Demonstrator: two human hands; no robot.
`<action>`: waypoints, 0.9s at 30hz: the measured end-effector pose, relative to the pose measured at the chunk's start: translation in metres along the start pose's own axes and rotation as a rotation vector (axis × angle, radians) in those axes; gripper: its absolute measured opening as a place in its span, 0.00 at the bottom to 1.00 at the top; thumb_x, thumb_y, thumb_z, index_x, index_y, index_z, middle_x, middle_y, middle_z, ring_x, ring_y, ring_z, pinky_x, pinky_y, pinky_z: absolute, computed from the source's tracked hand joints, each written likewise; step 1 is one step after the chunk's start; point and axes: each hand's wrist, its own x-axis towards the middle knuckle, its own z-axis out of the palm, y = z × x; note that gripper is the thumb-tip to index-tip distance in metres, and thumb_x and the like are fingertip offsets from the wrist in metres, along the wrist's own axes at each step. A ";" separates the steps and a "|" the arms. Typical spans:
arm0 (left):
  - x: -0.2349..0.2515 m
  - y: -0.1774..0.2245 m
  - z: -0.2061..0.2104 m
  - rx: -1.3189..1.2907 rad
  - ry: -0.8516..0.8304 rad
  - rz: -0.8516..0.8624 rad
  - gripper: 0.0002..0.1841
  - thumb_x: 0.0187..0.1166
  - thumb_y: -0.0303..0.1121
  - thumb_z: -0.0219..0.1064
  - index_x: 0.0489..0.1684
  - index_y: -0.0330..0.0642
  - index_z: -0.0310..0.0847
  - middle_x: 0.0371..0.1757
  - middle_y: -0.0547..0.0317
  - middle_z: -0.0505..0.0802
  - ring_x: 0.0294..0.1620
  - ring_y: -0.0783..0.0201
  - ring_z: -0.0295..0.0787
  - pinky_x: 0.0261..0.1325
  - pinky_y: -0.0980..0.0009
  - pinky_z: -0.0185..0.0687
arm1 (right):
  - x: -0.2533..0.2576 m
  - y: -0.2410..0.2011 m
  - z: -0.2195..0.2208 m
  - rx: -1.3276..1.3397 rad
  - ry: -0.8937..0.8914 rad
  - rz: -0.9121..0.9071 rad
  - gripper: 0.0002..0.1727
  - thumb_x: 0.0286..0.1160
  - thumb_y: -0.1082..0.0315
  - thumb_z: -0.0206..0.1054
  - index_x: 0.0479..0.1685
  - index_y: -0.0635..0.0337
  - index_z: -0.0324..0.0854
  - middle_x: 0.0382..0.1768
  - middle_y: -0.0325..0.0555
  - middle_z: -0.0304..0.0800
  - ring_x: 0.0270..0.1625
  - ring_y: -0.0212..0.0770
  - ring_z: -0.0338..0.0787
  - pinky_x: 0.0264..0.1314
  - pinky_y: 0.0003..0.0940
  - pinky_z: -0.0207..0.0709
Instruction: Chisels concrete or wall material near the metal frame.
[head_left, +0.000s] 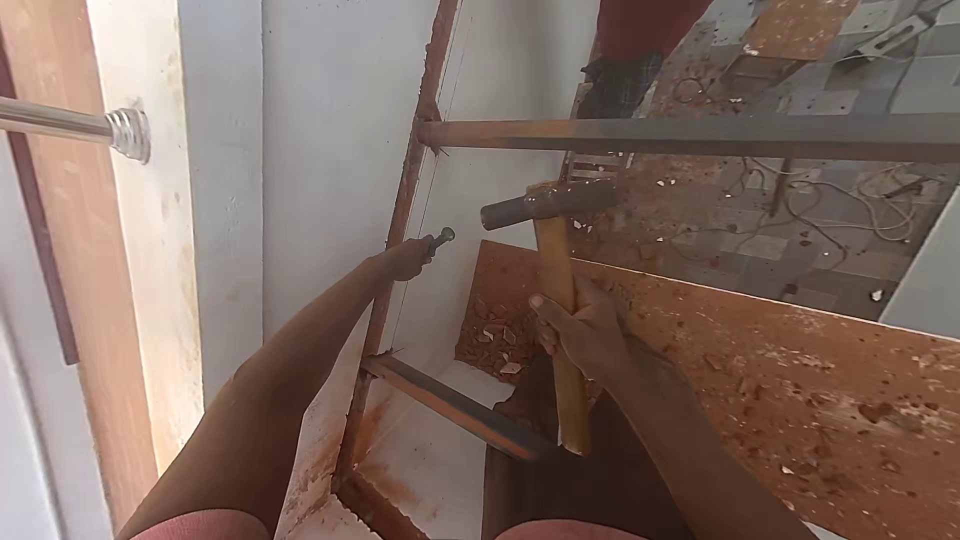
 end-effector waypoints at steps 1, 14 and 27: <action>0.001 0.000 -0.004 -0.013 0.003 -0.013 0.12 0.84 0.18 0.59 0.62 0.34 0.69 0.48 0.42 0.86 0.47 0.47 0.87 0.52 0.49 0.84 | 0.001 -0.011 -0.004 0.016 0.019 -0.128 0.15 0.77 0.55 0.69 0.55 0.51 0.77 0.17 0.40 0.78 0.13 0.35 0.79 0.17 0.30 0.82; 0.025 0.003 -0.002 0.032 -0.014 -0.012 0.12 0.85 0.20 0.58 0.62 0.32 0.69 0.46 0.41 0.87 0.47 0.47 0.88 0.55 0.49 0.84 | 0.094 0.001 -0.006 -0.107 -0.018 0.456 0.13 0.84 0.68 0.68 0.57 0.58 0.70 0.21 0.43 0.73 0.13 0.36 0.75 0.15 0.32 0.79; 0.040 -0.005 -0.014 -0.030 -0.034 -0.082 0.09 0.88 0.23 0.58 0.60 0.34 0.69 0.44 0.44 0.85 0.40 0.52 0.86 0.47 0.54 0.84 | 0.119 0.013 0.015 -0.060 -0.084 0.482 0.11 0.83 0.71 0.67 0.55 0.59 0.70 0.22 0.43 0.73 0.13 0.35 0.74 0.15 0.31 0.78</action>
